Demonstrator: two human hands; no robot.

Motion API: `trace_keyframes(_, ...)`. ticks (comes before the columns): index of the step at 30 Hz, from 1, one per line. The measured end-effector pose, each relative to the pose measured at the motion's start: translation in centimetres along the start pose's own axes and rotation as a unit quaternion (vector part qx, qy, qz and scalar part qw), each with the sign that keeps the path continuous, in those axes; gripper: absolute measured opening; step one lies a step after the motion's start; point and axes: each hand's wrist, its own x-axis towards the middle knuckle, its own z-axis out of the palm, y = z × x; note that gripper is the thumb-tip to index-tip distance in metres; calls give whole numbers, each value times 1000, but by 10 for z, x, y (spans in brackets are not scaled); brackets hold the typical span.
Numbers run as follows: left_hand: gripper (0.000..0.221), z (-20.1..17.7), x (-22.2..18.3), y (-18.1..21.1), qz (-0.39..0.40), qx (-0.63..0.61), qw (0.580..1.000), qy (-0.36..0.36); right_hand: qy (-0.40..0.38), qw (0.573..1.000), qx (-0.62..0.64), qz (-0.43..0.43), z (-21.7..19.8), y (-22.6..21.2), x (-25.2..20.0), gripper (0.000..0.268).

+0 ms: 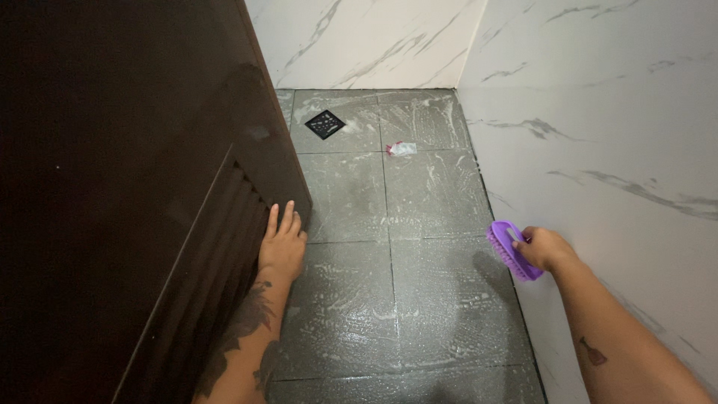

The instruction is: The person scrubs the tiled floor of a room by hand using a purple brush, moving the brush back and forth over soapy tiles and occasionally reaching toward the wall or door frame.

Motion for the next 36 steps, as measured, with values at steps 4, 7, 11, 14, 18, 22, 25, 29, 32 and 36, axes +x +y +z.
trace_keyframes(4,36,1,1,0,-3,-2,1000,7,2,1000,3,4,-1,-1,-1,45)
trace_keyframes(7,37,-6,-3,-1,-2,-1,1000,-1,0,1000,3,7,-2,-1,1,44)
trace_keyframes(11,39,-2,0,1,-3,-1,1000,-8,-4,1000,1,10,0,0,2,45)
trace_keyframes(14,39,-1,1,1,-5,5,1000,-15,1,1000,-1,10,0,-1,0,44)
trace_keyframes(18,38,-3,0,1,-5,2,1000,-6,4,1000,-1,7,-1,-3,-2,43)
trace_keyframes(22,39,0,1,0,-7,6,1000,-14,3,1000,2,10,-1,-4,-3,43)
trace_keyframes(25,39,2,2,1,-9,7,1000,-11,-1,1000,5,12,-2,-4,-2,44)
trace_keyframes(29,38,-1,0,1,-10,9,1000,-3,8,1000,3,8,0,-3,1,42)
trace_keyframes(32,38,-6,-3,1,-7,19,1000,-8,2,1000,9,1,-1,-1,0,43)
trace_keyframes(36,39,-3,-1,0,-6,20,1000,-13,-7,1000,7,5,-3,-3,-3,43)
